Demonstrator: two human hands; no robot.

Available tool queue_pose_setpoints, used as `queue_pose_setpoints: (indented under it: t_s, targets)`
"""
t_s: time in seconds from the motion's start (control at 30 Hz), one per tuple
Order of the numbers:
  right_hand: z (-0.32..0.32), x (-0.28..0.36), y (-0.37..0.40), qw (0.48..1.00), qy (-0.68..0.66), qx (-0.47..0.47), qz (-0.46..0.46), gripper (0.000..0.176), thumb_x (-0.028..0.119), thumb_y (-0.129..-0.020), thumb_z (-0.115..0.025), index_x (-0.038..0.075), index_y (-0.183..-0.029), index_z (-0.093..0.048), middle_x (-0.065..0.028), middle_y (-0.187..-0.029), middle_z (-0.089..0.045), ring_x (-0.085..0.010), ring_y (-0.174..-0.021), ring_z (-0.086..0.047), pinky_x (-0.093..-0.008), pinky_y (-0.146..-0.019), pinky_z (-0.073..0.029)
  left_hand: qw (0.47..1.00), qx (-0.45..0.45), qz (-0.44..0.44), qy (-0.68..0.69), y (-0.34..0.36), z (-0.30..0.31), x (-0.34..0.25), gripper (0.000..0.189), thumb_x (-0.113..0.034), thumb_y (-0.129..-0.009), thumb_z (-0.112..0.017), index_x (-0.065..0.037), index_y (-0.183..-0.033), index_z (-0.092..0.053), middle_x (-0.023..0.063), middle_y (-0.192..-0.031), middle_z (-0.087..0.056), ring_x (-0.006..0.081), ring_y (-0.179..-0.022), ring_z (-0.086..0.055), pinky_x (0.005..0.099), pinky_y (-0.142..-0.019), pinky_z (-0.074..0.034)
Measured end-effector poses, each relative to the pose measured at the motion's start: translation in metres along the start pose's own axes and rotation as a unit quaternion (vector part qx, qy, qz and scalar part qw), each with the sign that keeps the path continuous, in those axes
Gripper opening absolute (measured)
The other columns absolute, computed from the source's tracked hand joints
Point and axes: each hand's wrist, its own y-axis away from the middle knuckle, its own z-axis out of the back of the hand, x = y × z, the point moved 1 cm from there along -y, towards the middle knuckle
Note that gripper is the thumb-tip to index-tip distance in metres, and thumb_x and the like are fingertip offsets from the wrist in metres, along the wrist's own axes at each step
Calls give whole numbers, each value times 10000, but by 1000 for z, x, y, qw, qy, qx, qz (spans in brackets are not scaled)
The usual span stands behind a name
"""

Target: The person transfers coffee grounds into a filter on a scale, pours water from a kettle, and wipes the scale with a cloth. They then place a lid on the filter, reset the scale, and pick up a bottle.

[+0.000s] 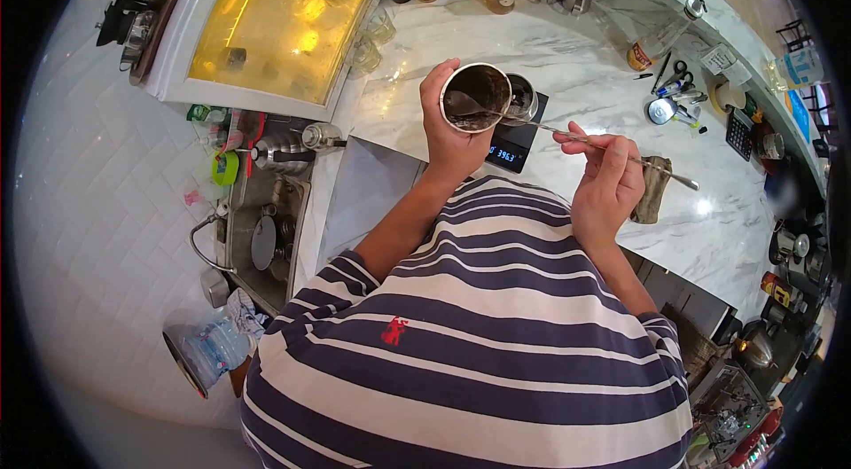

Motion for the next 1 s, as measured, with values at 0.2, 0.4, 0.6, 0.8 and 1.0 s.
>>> queue_pose_setpoints:
  t_s: [0.2, 0.4, 0.6, 0.8, 1.0]
  targets:
    - [3, 2, -6, 997, -36, -35, -53, 358, 246, -1190, -391, -36, -1090, -589, -225, -941, -768, -335, -978, -772, -433, -1033, -561, 1000, -5, -12, -27, -2, 4, 1, 981, 35, -767, -910, -46, -1536, -305, 186, -1539, -450, 273, -1359, -560, 377, -1135, -485]
    - [13, 5, -13, 997, -58, -46, -30, 359, 263, -1190, -396, -31, -1102, -581, -239, -933, -771, -352, -986, -773, -436, -1023, -568, 997, -24, 60, -38, 0, 14, 15, 956, -34, -723, -957, -43, -1492, -390, 179, -1452, -514, 295, -1322, -570, 405, -1130, -472]
    - [43, 7, -24, 994, -34, -102, -16, 360, 267, -1189, -398, -28, -1099, -582, -241, -929, -766, -362, -1014, -769, -434, -1014, -577, 979, -77, 183, -37, 5, 33, 43, 919, -129, -729, -966, -39, -1469, -429, 174, -1387, -519, 311, -1284, -570, 423, -1105, -463]
    - [55, -17, -21, 993, 62, -101, -24, 328, 229, -1182, -410, -40, -1131, -590, -243, -1032, -755, -314, -1002, -768, -399, -988, -586, 977, -81, 181, -76, 10, 42, 51, 901, -140, -745, -959, -29, -1466, -429, 168, -1362, -532, 297, -1260, -583, 425, -1083, -475]
    - [51, -39, -13, 981, 191, -5, 16, 357, 156, -1163, -423, -87, -1133, -683, -184, -1122, -746, -242, -998, -757, -355, -960, -568, 978, -65, 182, -75, 15, 37, 54, 898, -135, -763, -951, -21, -1473, -413, 170, -1361, -566, 283, -1255, -604, 411, -1082, -486]
